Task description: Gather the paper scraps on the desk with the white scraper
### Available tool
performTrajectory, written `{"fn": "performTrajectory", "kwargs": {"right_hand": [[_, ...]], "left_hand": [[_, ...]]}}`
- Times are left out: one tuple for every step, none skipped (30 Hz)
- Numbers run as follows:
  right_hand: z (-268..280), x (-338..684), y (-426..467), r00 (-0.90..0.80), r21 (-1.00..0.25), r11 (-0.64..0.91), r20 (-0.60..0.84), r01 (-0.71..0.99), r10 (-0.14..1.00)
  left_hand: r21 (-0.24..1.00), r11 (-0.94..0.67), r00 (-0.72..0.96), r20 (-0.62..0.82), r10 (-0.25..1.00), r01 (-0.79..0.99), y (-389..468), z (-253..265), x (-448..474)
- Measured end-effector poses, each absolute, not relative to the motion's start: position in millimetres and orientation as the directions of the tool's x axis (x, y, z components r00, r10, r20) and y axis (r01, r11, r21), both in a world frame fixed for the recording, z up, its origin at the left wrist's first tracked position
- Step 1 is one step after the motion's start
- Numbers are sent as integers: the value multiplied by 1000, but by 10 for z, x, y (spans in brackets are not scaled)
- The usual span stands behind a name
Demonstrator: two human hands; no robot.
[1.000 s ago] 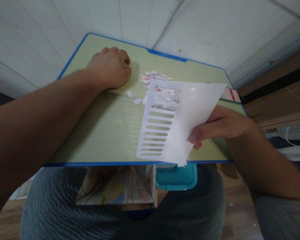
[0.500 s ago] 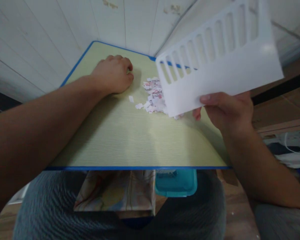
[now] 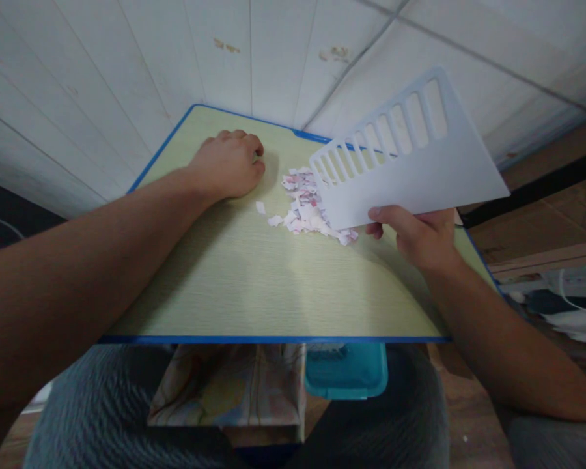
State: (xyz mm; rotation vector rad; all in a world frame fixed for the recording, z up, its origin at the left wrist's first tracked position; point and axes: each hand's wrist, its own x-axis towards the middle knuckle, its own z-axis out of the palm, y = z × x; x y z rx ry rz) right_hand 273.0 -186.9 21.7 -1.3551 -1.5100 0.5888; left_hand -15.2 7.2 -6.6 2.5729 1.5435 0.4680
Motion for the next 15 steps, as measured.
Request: {"fn": "performTrajectory", "kwargs": {"right_hand": [[219,2728,-1866,108,-848,256,341,464,934],[218,2728,-1862,108,-846,252,339,469,935],[215,2729,-1859,109,-845,252,339,471,934],[210,2731,-1856,106,-846,249,334,472,936],[205,2734,-1854,106,-846,249,335,471,936],[199,2736,-1853,106,-845,249,336,473,936],[195,2737,-1853,110,-843,252,341,475,934],[192,2737,-1856,111,-843,251,340,476,934],[192,2735,-1860,110,-846,249,337,473,935],[195,2731,-1865,106,-851,247,330,463,938],[200,2725,-1872,98,-859,244,320,451,942],[207,2717,-1879,86,-868,238,303,435,949],[215,2707,-1886,75,-878,235,291,418,954],[224,2697,-1892,66,-885,232,280,403,958],[232,2687,-1895,59,-891,227,271,394,961]], "left_hand": [[257,-485,439,216,872,836,78,-73,-155],[273,-490,441,224,869,828,86,-81,-160],[287,-494,442,230,867,821,92,-88,-164],[297,-495,440,233,867,817,96,-90,-167],[295,-493,440,229,868,819,94,-88,-168],[283,-489,441,219,870,825,89,-81,-166],[268,-484,440,209,873,833,82,-72,-162],[254,-478,438,200,877,841,74,-64,-158],[247,-474,436,196,879,845,68,-58,-155],[248,-473,434,197,879,845,66,-56,-152],[258,-474,433,203,878,842,68,-59,-152],[273,-477,432,211,877,835,74,-66,-153],[287,-481,433,217,875,828,82,-75,-155],[298,-485,435,221,873,822,91,-84,-158],[300,-487,436,222,872,820,100,-93,-160]]}}
